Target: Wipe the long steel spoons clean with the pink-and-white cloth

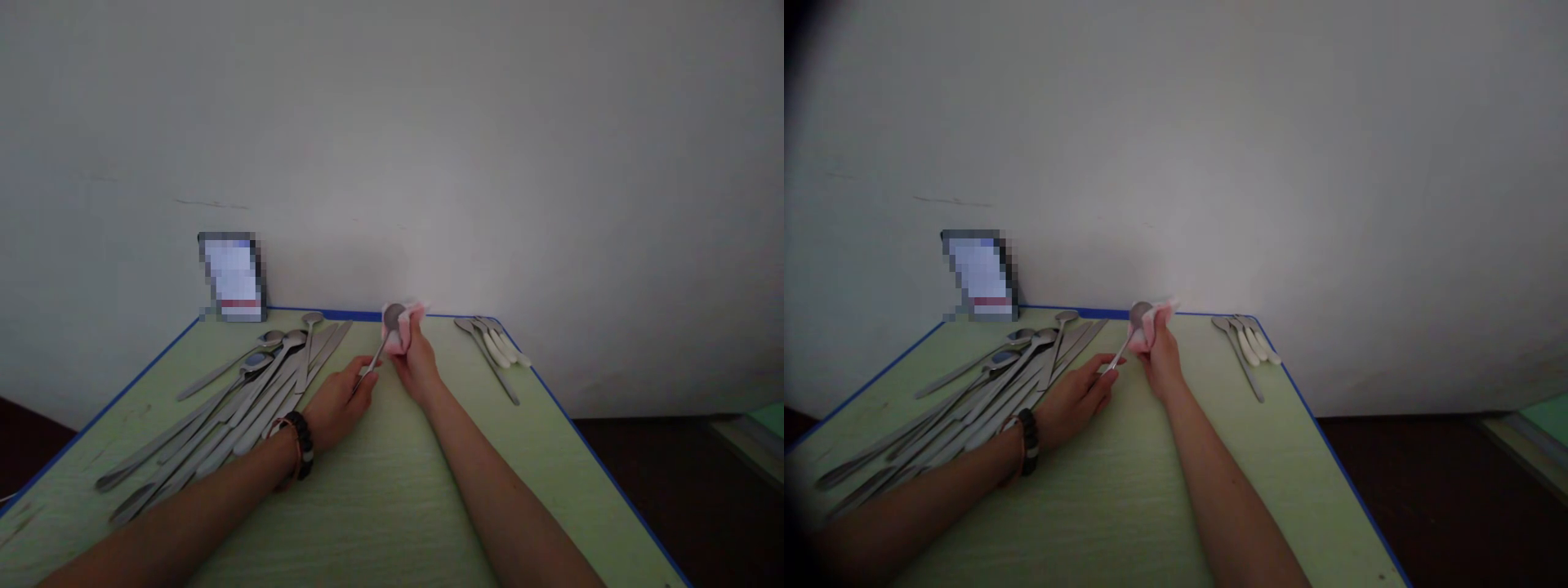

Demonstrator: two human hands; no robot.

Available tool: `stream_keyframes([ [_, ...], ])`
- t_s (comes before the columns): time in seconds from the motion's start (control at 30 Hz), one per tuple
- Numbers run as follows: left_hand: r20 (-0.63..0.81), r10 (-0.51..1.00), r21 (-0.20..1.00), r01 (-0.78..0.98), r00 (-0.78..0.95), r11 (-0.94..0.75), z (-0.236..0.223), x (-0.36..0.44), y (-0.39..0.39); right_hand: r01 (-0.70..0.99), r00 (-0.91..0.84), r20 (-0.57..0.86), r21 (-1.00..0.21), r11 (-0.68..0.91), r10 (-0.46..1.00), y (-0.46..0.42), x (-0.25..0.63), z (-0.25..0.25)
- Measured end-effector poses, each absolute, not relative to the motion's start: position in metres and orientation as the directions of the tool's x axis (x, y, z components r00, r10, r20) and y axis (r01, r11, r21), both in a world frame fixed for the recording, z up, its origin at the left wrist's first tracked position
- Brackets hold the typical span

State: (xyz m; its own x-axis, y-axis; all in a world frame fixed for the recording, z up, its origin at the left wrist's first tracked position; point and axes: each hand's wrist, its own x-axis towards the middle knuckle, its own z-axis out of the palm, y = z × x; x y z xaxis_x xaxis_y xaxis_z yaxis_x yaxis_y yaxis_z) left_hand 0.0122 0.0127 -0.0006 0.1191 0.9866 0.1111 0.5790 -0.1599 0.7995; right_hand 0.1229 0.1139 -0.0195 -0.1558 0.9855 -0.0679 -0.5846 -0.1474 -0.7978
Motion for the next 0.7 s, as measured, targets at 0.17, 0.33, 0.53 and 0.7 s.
stream_keyframes([
  [0.17,0.098,0.986,0.832,0.533,0.132,-0.154,-0.005,0.01,0.013,-0.683,-0.125,-0.11,-0.711,-0.167,0.986,0.115,0.125,-0.017],
  [0.33,0.113,0.99,0.895,0.424,0.082,-0.137,-0.01,0.009,0.013,-0.735,-0.218,-0.15,-0.625,-0.263,0.964,0.115,0.131,-0.015],
  [0.53,0.084,0.986,0.862,0.486,0.146,-0.146,-0.007,0.01,0.013,-0.752,-0.344,-0.101,-0.566,-0.338,0.934,0.109,0.134,-0.011],
  [0.7,0.055,0.982,0.836,0.53,0.178,-0.143,-0.001,0.01,0.012,-0.713,-0.385,-0.084,-0.605,-0.354,0.919,0.104,0.131,-0.005],
])
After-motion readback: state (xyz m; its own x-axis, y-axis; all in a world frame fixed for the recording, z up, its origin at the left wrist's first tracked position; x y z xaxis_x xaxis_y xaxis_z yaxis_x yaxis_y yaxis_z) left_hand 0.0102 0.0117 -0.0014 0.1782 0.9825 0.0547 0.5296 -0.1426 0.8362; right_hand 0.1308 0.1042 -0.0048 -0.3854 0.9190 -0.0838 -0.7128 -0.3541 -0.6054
